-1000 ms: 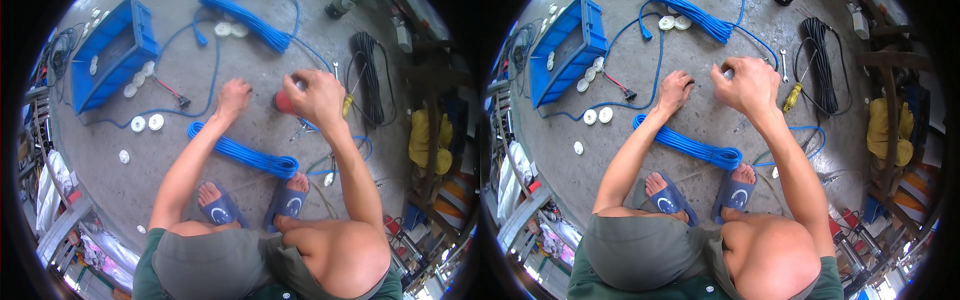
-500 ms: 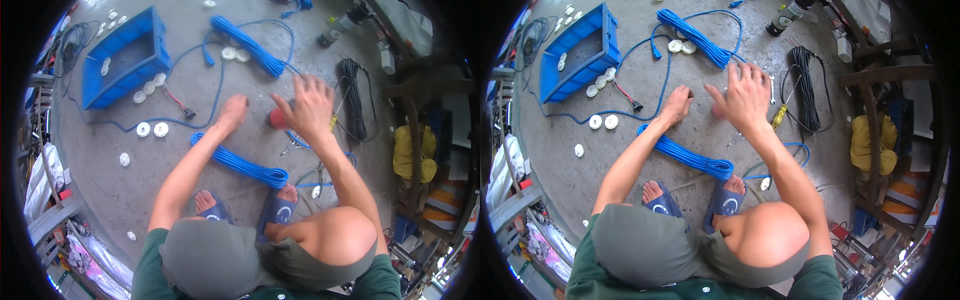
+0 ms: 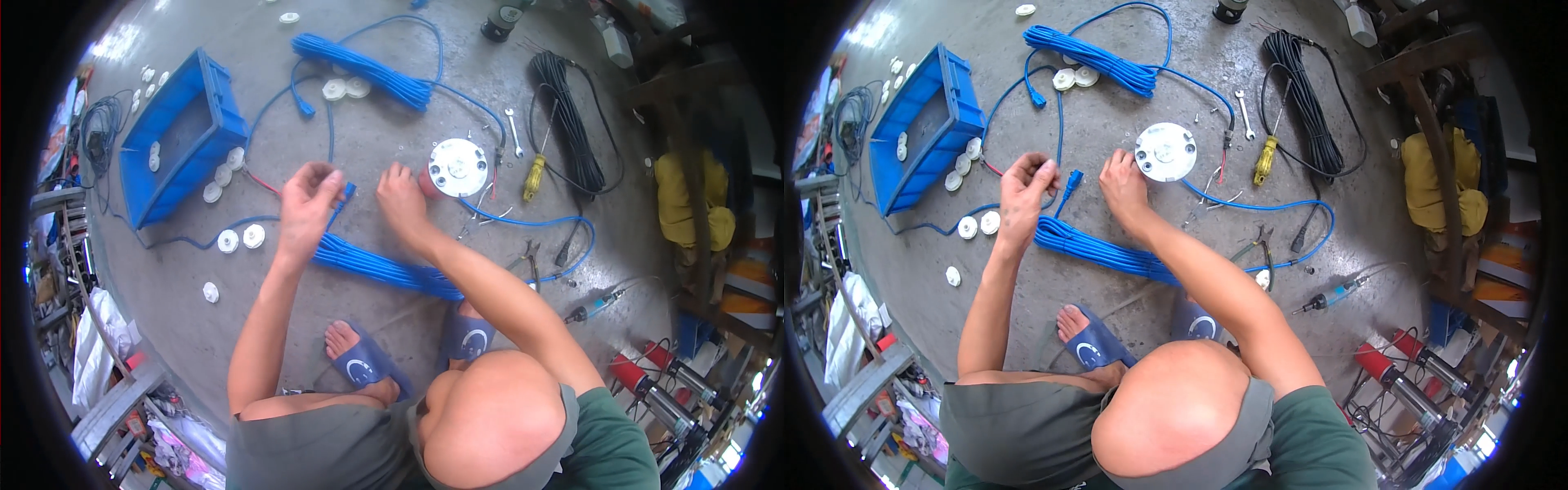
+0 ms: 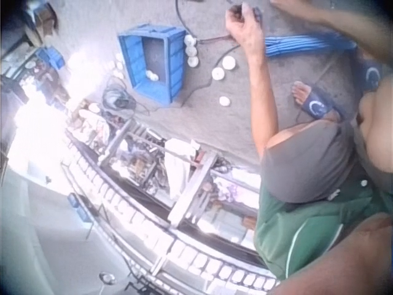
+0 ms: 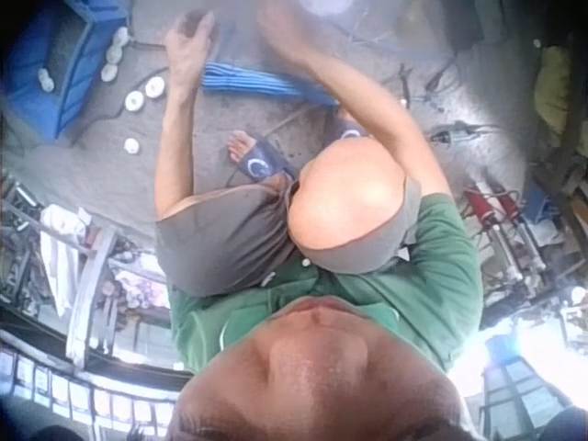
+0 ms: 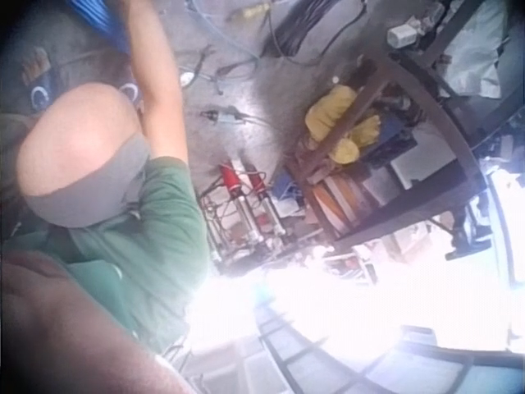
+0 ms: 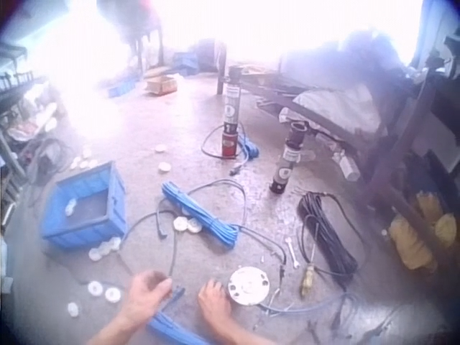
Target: The person assembles components for a small red motor by inserting internal parts into a housing, placing a metal cap on top, and securing it using a yellow screwdriver.
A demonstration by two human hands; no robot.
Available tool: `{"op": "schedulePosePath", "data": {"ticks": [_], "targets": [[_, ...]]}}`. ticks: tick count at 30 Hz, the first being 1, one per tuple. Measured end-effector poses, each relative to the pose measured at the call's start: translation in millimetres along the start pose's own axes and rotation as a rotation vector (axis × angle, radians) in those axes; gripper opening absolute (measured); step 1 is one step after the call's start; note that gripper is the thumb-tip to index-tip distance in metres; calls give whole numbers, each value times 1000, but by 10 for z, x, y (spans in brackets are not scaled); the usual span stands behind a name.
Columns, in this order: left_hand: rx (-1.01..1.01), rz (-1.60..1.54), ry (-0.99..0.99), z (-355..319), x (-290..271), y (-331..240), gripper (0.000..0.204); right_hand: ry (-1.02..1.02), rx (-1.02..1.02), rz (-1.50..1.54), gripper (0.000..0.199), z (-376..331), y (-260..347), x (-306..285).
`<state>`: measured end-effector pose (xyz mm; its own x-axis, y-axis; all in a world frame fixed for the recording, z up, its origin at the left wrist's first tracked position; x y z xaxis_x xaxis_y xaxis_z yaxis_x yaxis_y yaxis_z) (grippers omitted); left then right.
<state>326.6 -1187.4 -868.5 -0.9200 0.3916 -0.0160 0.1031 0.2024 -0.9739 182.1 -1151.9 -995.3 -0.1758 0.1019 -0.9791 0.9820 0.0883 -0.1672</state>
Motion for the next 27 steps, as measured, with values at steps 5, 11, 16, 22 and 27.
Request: {"op": "schedulePosePath", "data": {"ticks": [5,11,16,22,27], "targets": [[-29,-59,235,175,642,-194,18,-98,96,406,23,-21,-108,107],[48,-2,219,215,667,-259,19,-267,22,1299,27,35,123,424],[41,-188,281,458,1156,-228,18,-363,88,1618,24,-14,-462,1056],[176,267,236,244,966,-413,13,383,-235,879,21,-934,-213,-707],[363,392,226,276,1112,-590,11,-147,65,960,14,-1251,-1619,-1654]]}}
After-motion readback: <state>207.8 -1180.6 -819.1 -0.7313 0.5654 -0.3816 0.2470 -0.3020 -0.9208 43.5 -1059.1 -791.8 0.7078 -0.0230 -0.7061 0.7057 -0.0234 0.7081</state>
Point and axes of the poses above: each hand's wrist, its own z-axis towards the middle knuckle, its own x-axis out of the palm, y = z × x, the point moved 5 cm from there along z, towards the middle knuckle, and after that the axes turned 7 degrees about y, right-handed, at the moved point
